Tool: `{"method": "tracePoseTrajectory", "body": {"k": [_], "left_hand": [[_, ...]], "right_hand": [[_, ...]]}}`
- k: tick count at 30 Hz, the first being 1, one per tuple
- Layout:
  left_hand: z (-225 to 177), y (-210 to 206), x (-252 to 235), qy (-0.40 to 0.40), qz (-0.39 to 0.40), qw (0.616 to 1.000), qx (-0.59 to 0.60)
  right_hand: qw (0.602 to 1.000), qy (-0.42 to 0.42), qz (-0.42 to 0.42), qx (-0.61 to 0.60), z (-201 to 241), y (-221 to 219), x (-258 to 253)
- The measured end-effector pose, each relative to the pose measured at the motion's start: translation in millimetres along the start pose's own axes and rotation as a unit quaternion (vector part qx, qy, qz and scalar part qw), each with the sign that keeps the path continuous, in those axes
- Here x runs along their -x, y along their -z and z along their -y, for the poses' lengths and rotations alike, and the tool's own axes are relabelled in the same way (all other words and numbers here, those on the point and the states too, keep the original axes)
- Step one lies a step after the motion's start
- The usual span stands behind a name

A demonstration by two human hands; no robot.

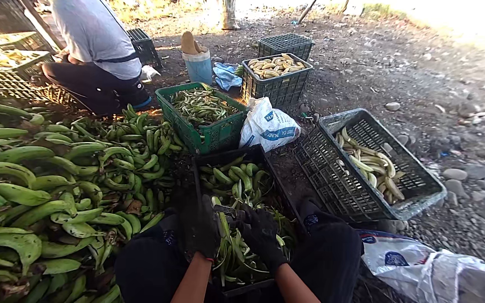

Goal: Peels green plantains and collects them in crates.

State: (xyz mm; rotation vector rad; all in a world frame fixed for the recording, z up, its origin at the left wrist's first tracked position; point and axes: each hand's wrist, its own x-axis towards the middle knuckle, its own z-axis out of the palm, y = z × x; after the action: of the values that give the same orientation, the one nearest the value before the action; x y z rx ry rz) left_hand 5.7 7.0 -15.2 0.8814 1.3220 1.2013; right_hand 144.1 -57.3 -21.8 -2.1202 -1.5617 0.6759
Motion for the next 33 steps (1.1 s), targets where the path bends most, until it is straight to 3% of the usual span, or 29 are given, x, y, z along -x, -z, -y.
{"method": "tracePoseTrajectory", "body": {"k": [2, 7, 10, 13, 15, 18, 20, 23, 25, 28, 31, 33], "left_hand": [[-2, 0, -3, -0.019, 0.026, 0.999, -0.012], [-25, -5, 18, -0.123, 0.152, 0.958, -0.211], [-20, -1, 18, -0.154, 0.194, 0.948, -0.202], [-10, 0, 13, -0.184, 0.239, 0.909, -0.288], [-5, -3, 18, -0.153, 0.27, 0.908, -0.283], [-5, -7, 15, -0.085, 0.199, 0.966, -0.14], [-6, -10, 4, -0.017, 0.13, 0.991, 0.028], [-6, 3, -14, 0.139, 0.112, 0.963, 0.204], [1, 12, -18, 0.171, 0.128, 0.943, 0.253], [9, 15, -18, 0.152, 0.139, 0.951, 0.229], [-3, 3, -13, 0.108, 0.026, 0.991, 0.073], [-12, -4, -1, 0.025, 0.027, 0.998, -0.056]], "right_hand": [[1.0, 0.0, -0.021, -0.009, 1, -2, 0], [0.984, -0.049, 0.058, -0.162, -3, 2, -22], [0.972, -0.032, 0.091, -0.216, -7, 8, -26], [0.973, -0.046, 0.071, -0.213, -9, 8, -25], [0.973, -0.051, 0.062, -0.219, -10, 8, -26], [0.971, -0.048, 0.013, -0.232, -10, 0, -24], [0.984, -0.001, -0.012, -0.177, -17, -7, -18], [0.988, 0.124, -0.051, -0.073, -30, -15, -2], [0.977, 0.183, -0.1, -0.055, -39, -23, 5], [0.972, 0.198, -0.124, -0.042, -39, -21, 5], [0.995, 0.084, -0.007, -0.051, -19, -3, 3], [0.994, 0.01, 0.05, -0.092, -8, -1, -7]]}}
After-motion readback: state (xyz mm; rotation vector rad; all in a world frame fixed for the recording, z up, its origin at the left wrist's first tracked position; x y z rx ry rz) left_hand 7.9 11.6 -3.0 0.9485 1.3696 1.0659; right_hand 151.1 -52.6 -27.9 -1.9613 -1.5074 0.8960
